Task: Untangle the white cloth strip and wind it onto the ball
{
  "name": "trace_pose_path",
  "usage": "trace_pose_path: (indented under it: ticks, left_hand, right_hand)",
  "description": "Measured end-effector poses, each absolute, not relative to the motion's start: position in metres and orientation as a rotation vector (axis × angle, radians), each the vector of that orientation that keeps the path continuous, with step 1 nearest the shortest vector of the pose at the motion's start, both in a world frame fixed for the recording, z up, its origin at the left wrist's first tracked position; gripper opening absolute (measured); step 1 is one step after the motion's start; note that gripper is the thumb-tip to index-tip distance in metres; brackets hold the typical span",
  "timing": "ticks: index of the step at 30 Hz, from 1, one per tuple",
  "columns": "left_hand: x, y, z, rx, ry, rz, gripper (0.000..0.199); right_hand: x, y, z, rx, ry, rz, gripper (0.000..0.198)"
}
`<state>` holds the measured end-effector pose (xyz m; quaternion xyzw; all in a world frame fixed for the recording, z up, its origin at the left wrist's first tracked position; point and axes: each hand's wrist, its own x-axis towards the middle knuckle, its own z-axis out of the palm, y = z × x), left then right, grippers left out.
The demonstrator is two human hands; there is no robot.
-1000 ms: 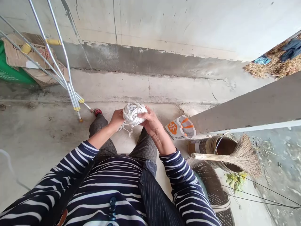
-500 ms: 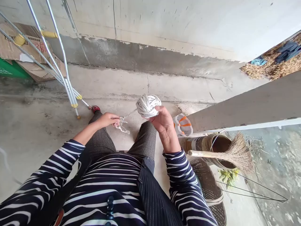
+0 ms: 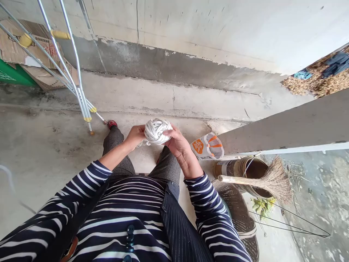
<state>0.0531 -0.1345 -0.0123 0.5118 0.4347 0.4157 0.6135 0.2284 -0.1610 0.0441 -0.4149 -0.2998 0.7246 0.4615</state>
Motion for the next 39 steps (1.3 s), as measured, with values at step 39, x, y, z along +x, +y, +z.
trace_pose_path:
  ticks: [39]
  left_hand:
    - [0.008, -0.166, 0.016, 1.904, 1.202, 0.883, 0.024]
  right_hand:
    - [0.256, -0.171, 0.044, -0.922, -0.803, 1.624, 0.067]
